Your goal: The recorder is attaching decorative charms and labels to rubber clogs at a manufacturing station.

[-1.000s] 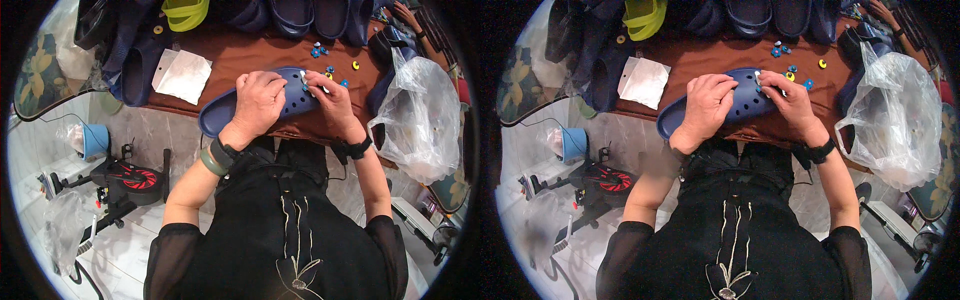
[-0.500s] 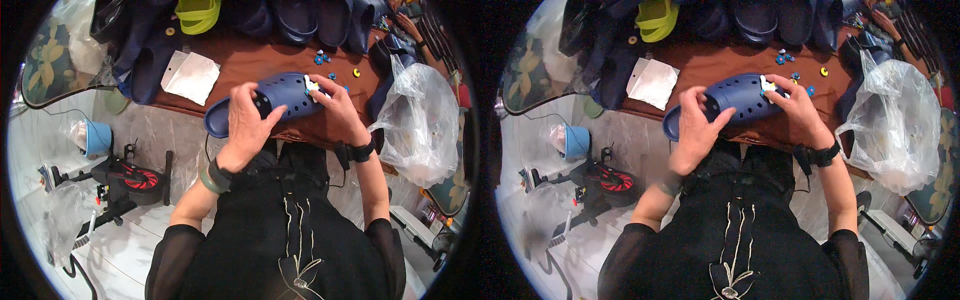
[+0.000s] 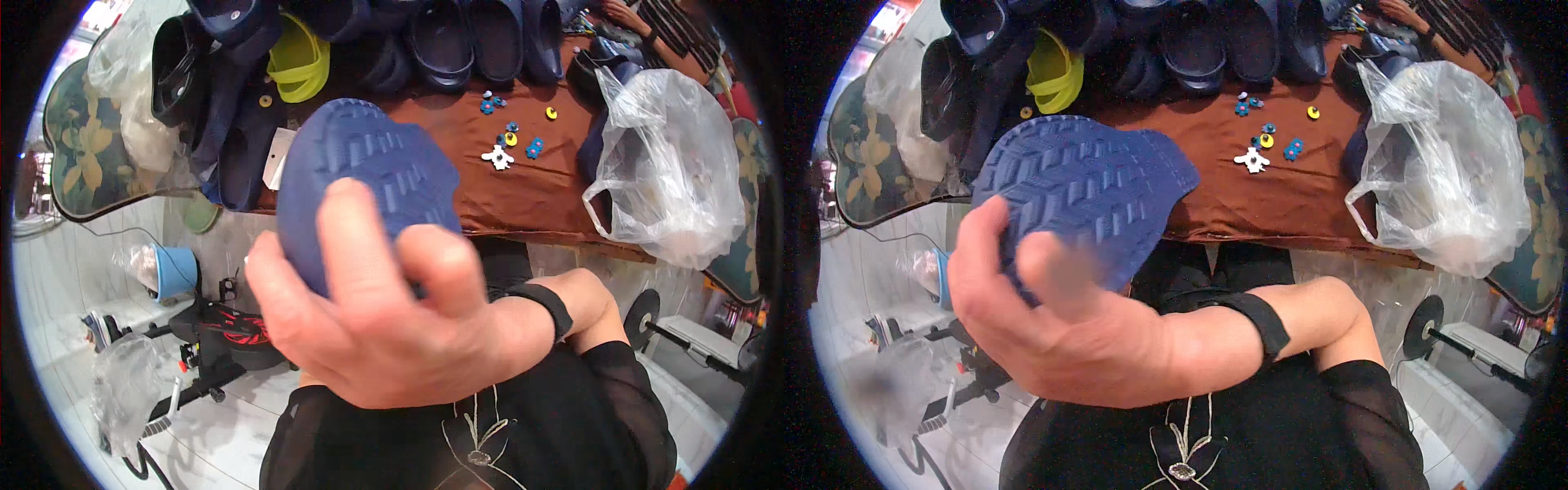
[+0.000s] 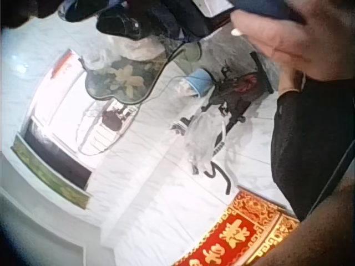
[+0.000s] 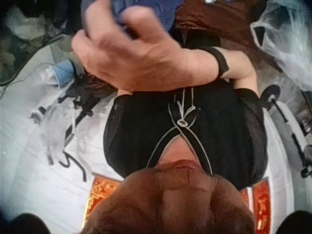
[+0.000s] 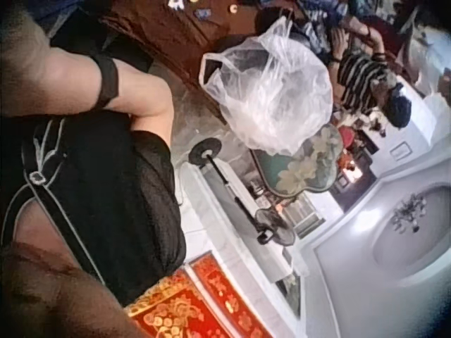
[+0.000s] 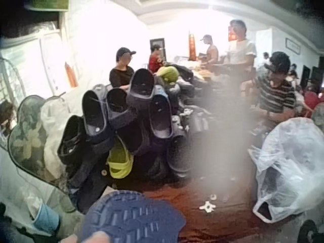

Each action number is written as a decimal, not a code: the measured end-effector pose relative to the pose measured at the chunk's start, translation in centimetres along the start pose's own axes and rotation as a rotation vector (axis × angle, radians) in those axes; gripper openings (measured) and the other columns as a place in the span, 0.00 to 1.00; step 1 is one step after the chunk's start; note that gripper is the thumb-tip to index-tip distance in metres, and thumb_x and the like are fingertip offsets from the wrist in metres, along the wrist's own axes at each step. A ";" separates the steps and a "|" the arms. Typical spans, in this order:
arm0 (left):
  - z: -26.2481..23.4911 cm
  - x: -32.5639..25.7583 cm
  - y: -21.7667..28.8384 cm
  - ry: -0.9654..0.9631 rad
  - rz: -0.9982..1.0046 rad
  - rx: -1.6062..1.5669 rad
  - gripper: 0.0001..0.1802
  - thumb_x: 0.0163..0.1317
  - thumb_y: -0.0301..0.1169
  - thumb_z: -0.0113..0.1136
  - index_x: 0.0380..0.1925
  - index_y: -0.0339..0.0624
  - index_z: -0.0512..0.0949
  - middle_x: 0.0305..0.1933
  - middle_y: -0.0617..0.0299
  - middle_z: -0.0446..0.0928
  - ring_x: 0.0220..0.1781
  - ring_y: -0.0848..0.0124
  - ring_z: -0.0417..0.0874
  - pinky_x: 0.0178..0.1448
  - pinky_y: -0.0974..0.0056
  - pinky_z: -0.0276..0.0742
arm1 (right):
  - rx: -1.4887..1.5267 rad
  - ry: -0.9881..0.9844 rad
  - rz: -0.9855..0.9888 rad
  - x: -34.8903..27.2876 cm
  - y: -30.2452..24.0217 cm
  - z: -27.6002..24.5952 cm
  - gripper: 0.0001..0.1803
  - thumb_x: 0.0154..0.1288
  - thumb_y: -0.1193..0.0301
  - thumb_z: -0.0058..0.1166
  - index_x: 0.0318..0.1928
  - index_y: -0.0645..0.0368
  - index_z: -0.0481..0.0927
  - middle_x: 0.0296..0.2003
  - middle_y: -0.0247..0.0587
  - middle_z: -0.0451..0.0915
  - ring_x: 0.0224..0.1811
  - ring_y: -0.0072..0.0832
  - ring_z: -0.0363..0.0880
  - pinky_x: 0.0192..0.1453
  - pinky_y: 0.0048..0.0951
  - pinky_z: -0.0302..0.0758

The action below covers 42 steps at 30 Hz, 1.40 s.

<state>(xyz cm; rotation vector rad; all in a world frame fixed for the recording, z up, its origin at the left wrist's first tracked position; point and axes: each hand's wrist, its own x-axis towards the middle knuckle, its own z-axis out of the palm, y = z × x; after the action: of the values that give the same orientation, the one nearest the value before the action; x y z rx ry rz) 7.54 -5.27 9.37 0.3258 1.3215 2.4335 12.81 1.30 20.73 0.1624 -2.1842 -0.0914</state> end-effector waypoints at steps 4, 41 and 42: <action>-0.1 0.4 1.0 -0.066 0.041 -0.026 0.22 0.75 0.35 0.40 0.63 0.33 0.62 0.61 0.53 0.67 0.64 0.64 0.69 0.68 0.60 0.65 | -0.059 0.042 0.016 0.6 -0.4 0.7 0.20 0.48 0.61 0.49 0.33 0.66 0.81 0.35 0.48 0.78 0.45 0.44 0.76 0.38 0.35 0.61; -5.3 8.0 -4.9 -0.205 0.151 1.165 0.08 0.63 0.28 0.53 0.39 0.38 0.78 0.34 0.46 0.77 0.40 0.47 0.80 0.43 0.49 0.77 | 1.255 -0.356 1.277 -20.5 18.2 13.2 0.14 0.68 0.72 0.57 0.53 0.58 0.76 0.40 0.25 0.76 0.40 0.13 0.72 0.47 0.17 0.69; -7.3 9.1 -5.2 -0.253 0.372 1.282 0.09 0.60 0.26 0.56 0.40 0.38 0.79 0.35 0.47 0.77 0.43 0.48 0.79 0.48 0.51 0.76 | 1.256 -0.348 1.265 -20.0 18.1 13.2 0.14 0.67 0.73 0.57 0.52 0.59 0.76 0.40 0.25 0.76 0.40 0.13 0.72 0.46 0.17 0.69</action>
<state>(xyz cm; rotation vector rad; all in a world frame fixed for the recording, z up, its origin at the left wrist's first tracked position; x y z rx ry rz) -2.36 -4.49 1.38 1.1954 2.6555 1.3035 12.02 22.27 -0.82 -0.5881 -1.9464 2.0352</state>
